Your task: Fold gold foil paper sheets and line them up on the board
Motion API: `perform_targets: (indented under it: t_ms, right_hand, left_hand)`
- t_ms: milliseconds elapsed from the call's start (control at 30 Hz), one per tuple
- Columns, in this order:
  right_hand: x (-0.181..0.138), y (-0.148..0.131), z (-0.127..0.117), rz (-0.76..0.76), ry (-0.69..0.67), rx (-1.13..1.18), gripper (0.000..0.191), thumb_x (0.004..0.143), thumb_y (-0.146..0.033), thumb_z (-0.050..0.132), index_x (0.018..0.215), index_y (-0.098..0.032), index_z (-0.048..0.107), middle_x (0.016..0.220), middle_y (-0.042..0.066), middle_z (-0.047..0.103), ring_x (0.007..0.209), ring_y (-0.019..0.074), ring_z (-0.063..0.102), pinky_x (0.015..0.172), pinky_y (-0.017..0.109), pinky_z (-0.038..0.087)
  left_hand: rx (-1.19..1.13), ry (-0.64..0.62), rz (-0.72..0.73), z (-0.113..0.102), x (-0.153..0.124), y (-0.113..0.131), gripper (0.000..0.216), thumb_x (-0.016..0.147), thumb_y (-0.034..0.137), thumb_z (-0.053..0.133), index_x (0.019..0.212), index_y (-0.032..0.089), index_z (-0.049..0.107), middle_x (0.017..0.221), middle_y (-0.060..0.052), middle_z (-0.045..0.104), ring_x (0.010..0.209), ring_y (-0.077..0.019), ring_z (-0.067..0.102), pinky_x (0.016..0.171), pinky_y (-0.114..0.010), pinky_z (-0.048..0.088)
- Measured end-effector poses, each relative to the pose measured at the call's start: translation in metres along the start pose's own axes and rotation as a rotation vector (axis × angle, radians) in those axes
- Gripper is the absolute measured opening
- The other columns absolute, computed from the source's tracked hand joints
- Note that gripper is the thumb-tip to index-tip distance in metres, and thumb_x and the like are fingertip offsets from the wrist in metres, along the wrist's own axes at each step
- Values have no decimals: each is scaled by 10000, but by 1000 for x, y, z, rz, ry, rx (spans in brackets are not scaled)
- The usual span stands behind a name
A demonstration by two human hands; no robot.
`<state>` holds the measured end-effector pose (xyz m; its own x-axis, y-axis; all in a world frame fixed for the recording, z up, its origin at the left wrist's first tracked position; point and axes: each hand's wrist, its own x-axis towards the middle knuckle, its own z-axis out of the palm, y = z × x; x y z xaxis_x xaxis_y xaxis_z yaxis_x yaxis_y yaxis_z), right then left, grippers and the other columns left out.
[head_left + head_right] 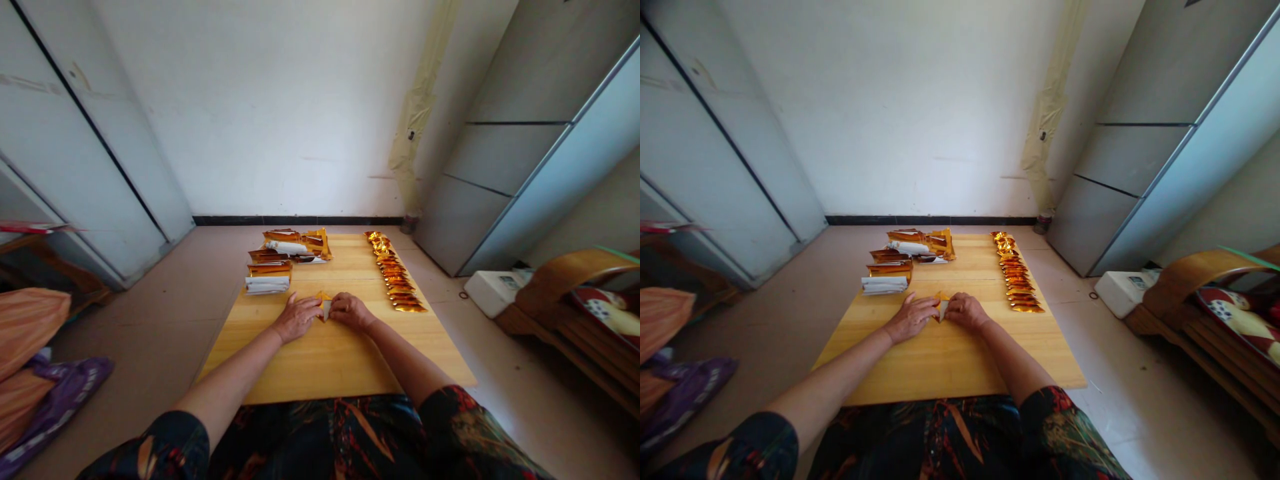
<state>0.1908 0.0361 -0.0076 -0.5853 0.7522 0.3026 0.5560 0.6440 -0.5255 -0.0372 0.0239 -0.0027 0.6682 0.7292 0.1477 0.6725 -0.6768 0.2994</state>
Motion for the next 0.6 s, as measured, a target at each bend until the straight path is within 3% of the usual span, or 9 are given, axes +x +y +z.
perform_targets:
  t_ms: [267, 600]
  right_hand:
    - [9, -15, 2, 159, -16, -139, 101, 797, -273, 656, 756, -189, 694, 802, 20, 625, 761, 131, 556, 687, 226, 394]
    - [15, -24, 6, 224, 3, -191, 113, 773, -306, 684, 732, -200, 687, 816, 16, 632, 794, 141, 549, 700, 240, 348]
  left_hand:
    - [-16, -13, -18, 5, 1, -5, 379, 812, 111, 421, 1022, 343, 636, 1362, 2, 511, 1282, -233, 419, 1059, -616, 139]
    - [-53, -26, -41, 3, 1, -2, 390, 797, 100, 417, 1003, 336, 649, 1358, -5, 516, 1285, -238, 415, 1046, -628, 143]
